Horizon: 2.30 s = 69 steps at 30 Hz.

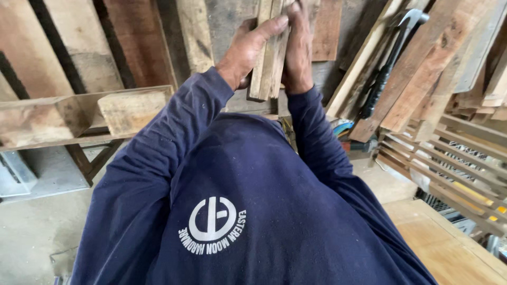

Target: The person assembles a wooden pallet by hammering nails into wooden planks. They use a hammer to secure the pieces and later use pliers to bend a nail on a workbench.

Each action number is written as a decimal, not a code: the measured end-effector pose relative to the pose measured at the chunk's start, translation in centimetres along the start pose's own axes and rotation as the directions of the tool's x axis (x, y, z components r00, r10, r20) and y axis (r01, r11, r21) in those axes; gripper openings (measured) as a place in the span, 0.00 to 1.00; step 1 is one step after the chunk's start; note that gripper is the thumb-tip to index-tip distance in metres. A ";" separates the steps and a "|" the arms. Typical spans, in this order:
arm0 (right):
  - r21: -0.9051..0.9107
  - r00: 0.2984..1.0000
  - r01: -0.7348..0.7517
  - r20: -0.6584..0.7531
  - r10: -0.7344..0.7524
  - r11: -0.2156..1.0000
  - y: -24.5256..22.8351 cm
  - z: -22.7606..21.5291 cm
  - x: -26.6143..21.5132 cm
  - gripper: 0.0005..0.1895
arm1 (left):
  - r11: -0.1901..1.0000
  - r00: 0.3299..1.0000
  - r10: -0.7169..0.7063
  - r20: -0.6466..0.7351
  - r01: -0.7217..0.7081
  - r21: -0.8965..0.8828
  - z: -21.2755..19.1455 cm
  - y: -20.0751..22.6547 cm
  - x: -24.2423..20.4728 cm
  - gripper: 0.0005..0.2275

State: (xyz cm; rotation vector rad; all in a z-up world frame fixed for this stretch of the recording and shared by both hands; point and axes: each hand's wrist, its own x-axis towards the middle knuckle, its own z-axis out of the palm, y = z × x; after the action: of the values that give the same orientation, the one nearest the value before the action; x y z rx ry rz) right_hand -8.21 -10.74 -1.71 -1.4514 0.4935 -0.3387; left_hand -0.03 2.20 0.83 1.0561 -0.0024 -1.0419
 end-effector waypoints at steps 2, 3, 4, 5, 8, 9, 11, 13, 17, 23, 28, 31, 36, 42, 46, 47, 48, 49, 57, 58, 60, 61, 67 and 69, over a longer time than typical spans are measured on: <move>-0.236 0.977 0.209 0.083 -0.195 0.949 -1.1 0.4 -1.1 0.30 | 0.995 0.997 -0.067 -0.035 0.069 0.068 -0.6 0.4 -1.2 0.26; -0.469 0.928 0.372 0.175 -0.329 0.801 -1.8 0.3 -1.9 0.30 | 0.989 0.993 -0.104 -0.057 0.110 0.099 -1.2 0.5 -1.9 0.25; -0.648 0.858 0.504 0.299 -0.418 0.571 -2.3 0.7 -2.7 0.31 | 0.996 0.998 -0.058 -0.022 0.059 0.061 -1.9 0.7 -2.1 0.25; -0.482 0.936 0.351 0.165 -0.311 0.802 -2.4 1.7 -3.4 0.28 | 1.000 1.000 -0.012 0.018 0.012 0.018 -2.4 1.0 -1.8 0.24; -0.093 0.991 0.134 0.035 -0.131 0.987 -3.5 5.3 -4.2 0.25 | 0.996 0.994 -0.054 0.092 0.060 -0.067 -3.9 2.0 -1.7 0.22; -0.188 0.965 0.263 0.058 -0.256 0.947 -4.3 6.1 -5.0 0.26 | 0.990 0.988 -0.102 0.113 0.113 -0.089 -4.2 2.3 -1.9 0.21; -0.358 0.864 0.500 0.144 -0.482 0.789 -6.1 7.4 -6.7 0.31 | 0.977 0.967 -0.193 0.166 0.205 -0.060 -4.4 3.3 -2.2 0.21; -0.490 0.710 0.683 0.273 -0.649 0.542 -7.4 8.3 -7.7 0.37 | 0.959 0.940 -0.270 0.210 0.282 -0.029 -4.7 4.7 -2.6 0.20; -0.026 0.912 0.408 0.057 -0.406 0.913 -7.0 10.8 -7.7 0.33 | 0.961 0.923 -0.248 0.293 0.272 -0.042 -5.3 7.7 -3.4 0.18; 0.522 0.993 0.055 0.061 -0.102 0.851 -7.4 15.0 -8.7 0.34 | 0.943 0.905 -0.185 0.384 0.274 -0.190 -7.5 9.6 -6.0 0.15; 0.542 0.994 0.018 0.084 -0.075 0.840 -8.7 19.1 -10.3 0.34 | 0.950 0.912 -0.215 0.348 0.278 -0.140 -9.9 11.4 -7.8 0.15; 0.210 0.960 0.278 -0.040 -0.276 0.937 -7.4 19.9 -10.4 0.31 | 0.934 0.896 -0.215 0.389 0.305 -0.187 -11.0 10.6 -7.2 0.14; 0.277 0.949 0.232 -0.275 -0.154 0.932 -4.6 20.3 -10.4 0.27 | 0.964 0.940 -0.064 0.336 0.145 -0.221 -12.4 8.0 -5.7 0.18; 0.702 0.946 -0.193 -0.053 0.321 0.686 -5.2 21.1 -11.2 0.27 | 0.952 0.974 -0.222 0.052 0.204 0.229 -19.4 9.5 -8.3 0.47; 0.789 0.938 -0.249 0.052 0.344 0.561 -3.2 21.0 -11.7 0.30 | 0.931 0.988 -0.152 0.034 0.132 0.341 -26.3 9.6 -9.8 0.52; 0.793 0.935 -0.264 0.071 0.347 0.548 -2.9 21.1 -11.6 0.31 | 0.919 0.989 -0.149 0.013 0.133 0.371 -27.5 9.7 -10.2 0.53; 0.797 0.932 -0.278 0.089 0.351 0.535 -2.7 21.3 -11.5 0.33 | 0.906 0.989 -0.145 -0.008 0.136 0.400 -28.4 9.8 -10.9 0.55; 0.803 0.931 -0.286 0.104 0.349 0.523 -2.5 21.3 -11.4 0.34 | 0.899 0.983 -0.177 -0.038 0.178 0.401 -29.1 10.0 -11.6 0.54; 0.709 0.888 -0.434 0.232 0.396 0.557 0.1 20.6 -10.0 0.44 | 0.853 0.951 -0.286 -0.121 0.310 0.420 -30.4 11.0 -14.2 0.52; 0.704 0.885 -0.434 0.218 0.410 0.562 0.5 20.7 -9.7 0.45 | 0.747 0.963 -0.233 -0.135 0.266 0.609 -30.9 11.4 -13.8 0.51; 0.699 0.882 -0.441 0.220 0.417 0.564 0.8 20.6 -9.4 0.45 | 0.426 0.983 -0.138 -0.125 0.173 0.888 -32.4 12.5 -13.1 0.49; 0.695 0.878 -0.446 0.218 0.426 0.564 0.9 20.4 -9.7 0.45 | 0.337 0.987 -0.087 -0.132 0.154 0.929 -33.3 13.1 -13.0 0.51; 0.653 0.871 -0.451 0.172 0.461 0.609 -0.1 20.6 -9.6 0.38 | 0.145 0.965 -0.128 -0.227 0.245 0.959 -36.3 16.7 -12.9 0.48; 0.651 0.883 -0.417 0.123 0.454 0.635 -0.5 21.2 -9.6 0.36 | 0.204 0.961 -0.188 -0.204 0.242 0.949 -37.2 17.4 -12.7 0.47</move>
State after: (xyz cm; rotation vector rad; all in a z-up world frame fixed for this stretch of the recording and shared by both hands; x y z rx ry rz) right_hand -5.50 12.24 0.89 -0.5860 0.6679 -0.1304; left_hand 22.18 38.97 -0.97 2.3276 -0.5840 -1.2760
